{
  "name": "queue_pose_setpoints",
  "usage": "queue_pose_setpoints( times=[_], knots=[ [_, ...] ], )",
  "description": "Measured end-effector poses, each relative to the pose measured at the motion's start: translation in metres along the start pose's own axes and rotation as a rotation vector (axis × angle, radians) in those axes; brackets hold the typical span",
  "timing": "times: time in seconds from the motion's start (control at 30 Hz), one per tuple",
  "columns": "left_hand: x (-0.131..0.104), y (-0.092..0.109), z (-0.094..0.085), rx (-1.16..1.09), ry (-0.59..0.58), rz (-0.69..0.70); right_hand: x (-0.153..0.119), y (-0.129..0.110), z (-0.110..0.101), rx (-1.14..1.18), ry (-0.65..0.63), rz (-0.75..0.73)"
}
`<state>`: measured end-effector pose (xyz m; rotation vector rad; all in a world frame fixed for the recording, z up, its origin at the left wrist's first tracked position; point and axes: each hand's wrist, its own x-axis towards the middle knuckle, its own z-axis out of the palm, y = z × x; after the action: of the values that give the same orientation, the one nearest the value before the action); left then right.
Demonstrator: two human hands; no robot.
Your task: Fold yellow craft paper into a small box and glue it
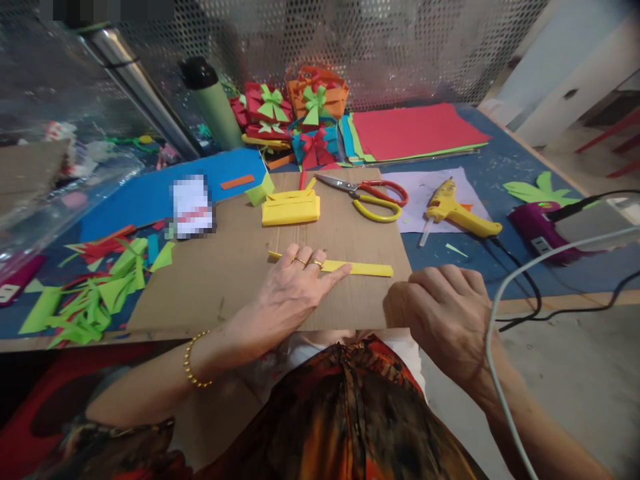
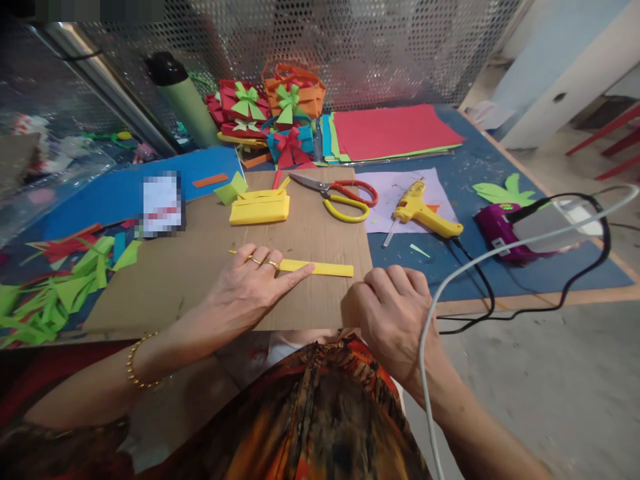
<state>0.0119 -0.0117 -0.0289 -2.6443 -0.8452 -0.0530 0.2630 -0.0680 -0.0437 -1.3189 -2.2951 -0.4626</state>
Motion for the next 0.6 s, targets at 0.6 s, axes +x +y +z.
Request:
queue_pose_setpoints(
  times=[0.6],
  knots=[
    [-0.030,-0.025,0.019,-0.212,0.186,-0.283,0.016,-0.032,0.032,0.143,-0.105,-0.098]
  ],
)
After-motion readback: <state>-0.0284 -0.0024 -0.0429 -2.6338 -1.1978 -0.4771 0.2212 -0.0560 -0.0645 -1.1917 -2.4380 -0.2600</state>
